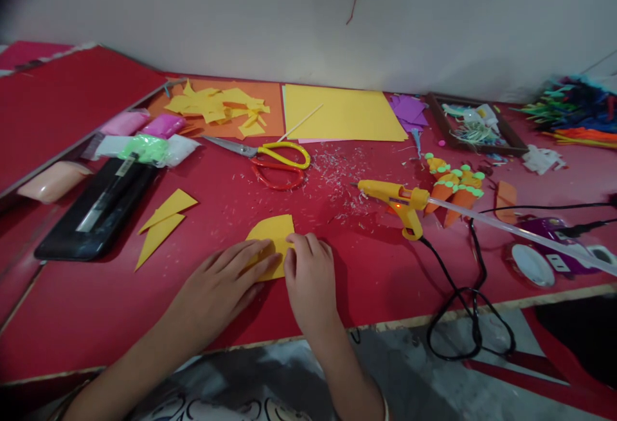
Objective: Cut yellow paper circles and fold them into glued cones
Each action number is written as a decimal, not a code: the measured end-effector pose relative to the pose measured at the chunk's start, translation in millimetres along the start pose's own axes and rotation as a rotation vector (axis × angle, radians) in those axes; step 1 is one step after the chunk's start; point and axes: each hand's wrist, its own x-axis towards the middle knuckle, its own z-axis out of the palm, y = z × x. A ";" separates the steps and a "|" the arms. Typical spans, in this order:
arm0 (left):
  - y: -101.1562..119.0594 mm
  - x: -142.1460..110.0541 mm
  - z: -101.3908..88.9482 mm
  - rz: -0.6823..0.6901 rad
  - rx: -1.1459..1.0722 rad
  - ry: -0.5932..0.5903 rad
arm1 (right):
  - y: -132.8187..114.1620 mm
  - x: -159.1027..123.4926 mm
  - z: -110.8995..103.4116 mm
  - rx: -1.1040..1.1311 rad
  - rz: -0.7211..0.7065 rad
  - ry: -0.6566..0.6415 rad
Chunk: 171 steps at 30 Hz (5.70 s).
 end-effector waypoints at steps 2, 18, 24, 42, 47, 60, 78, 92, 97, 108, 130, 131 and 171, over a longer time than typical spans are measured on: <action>-1.0 0.0 0.7 0.004 0.004 0.023 | 0.9 -0.8 -1.4 0.081 0.040 0.018; -18.1 -15.0 -2.0 0.124 -0.254 0.071 | 29.3 -19.0 -25.2 0.358 -0.292 -0.296; -19.5 -18.7 -4.9 0.208 -0.147 0.072 | 38.5 -17.5 -35.5 0.195 -0.181 -0.275; -21.8 -15.1 -1.4 0.002 -0.266 0.141 | 41.2 -10.1 -35.2 0.222 -0.220 -0.147; -23.2 -14.9 2.6 -0.091 -0.275 0.227 | 32.9 -9.3 -28.8 0.205 -0.136 -0.054; -27.3 -10.6 -5.9 -0.211 -0.215 0.192 | 19.5 -6.3 -21.8 0.149 -0.042 0.005; -21.0 1.1 -8.9 -0.277 -0.126 0.101 | 18.8 -6.0 -15.3 0.052 -0.049 0.046; 2.7 0.9 -5.9 0.179 0.137 0.213 | 18.9 -6.9 -13.7 0.014 -0.088 0.049; 7.6 10.1 -0.5 0.162 0.060 0.057 | 19.5 -7.1 -13.6 -0.009 -0.100 0.055; -1.3 7.8 -3.3 0.214 -0.026 -0.070 | 17.6 -7.6 -12.1 -0.043 -0.089 0.043; -10.9 12.6 -6.8 0.292 -0.075 -0.211 | 16.3 -8.5 -12.4 -0.095 -0.074 0.023; -11.8 13.1 -6.6 0.303 -0.076 -0.209 | 16.4 -8.6 -12.3 -0.097 -0.072 0.022; -24.9 32.1 -16.2 0.472 0.239 0.078 | 21.5 19.3 -34.0 -0.178 -0.552 -0.344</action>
